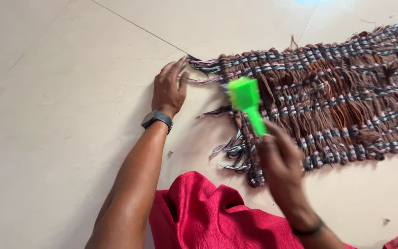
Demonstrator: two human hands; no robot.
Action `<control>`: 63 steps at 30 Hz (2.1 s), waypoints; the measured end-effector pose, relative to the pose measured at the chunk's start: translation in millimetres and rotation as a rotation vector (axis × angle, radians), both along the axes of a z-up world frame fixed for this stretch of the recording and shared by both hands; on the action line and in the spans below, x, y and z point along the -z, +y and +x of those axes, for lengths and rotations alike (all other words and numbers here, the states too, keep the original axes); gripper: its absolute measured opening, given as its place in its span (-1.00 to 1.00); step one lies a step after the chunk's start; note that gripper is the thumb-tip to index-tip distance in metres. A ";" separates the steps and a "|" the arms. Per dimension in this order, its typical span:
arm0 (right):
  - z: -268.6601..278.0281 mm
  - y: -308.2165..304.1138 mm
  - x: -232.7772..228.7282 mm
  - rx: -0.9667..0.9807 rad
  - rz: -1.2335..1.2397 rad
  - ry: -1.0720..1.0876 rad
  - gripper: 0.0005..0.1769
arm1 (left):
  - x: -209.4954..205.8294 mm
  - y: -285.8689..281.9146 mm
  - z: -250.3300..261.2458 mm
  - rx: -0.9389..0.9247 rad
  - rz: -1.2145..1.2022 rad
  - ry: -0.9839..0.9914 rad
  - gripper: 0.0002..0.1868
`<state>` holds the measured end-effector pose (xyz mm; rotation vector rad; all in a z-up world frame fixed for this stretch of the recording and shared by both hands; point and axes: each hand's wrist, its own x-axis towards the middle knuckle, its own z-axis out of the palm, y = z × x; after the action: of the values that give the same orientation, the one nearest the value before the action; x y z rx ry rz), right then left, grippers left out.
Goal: The person sits on the floor and uses a green brush to clean a small woven mat. They hold the mat with one hand and repeatedly brush its surface with the other, moving across different sections.
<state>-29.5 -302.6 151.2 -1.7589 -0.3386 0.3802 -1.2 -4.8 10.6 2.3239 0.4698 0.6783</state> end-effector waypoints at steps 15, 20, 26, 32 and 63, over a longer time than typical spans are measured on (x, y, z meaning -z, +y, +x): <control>62.3 -104.9 99.4 0.263 -0.309 -0.387 -0.76 | -2.5 -42.9 8.2 -0.003 -0.031 0.045 -0.47; 130.2 -161.9 106.8 0.078 -0.381 -0.633 -0.80 | -39.1 -125.8 -20.3 0.026 0.015 -0.002 -0.56; 93.5 -129.6 65.3 -0.001 -0.246 -0.375 -0.74 | -56.1 -125.0 -21.4 -0.506 -0.596 -0.099 -0.63; 43.5 -31.0 44.4 -0.204 -0.478 -0.329 -0.63 | -36.2 -136.1 -23.7 -0.698 -1.250 -0.311 -0.63; -20.0 -85.5 45.1 -0.353 -0.281 -0.231 -0.60 | -45.8 -113.9 -49.7 -0.445 -0.808 0.081 -0.63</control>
<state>-49.5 -388.1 106.1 -2.0263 -0.7994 0.4947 -50.9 -118.7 56.4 1.4906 1.0885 0.4634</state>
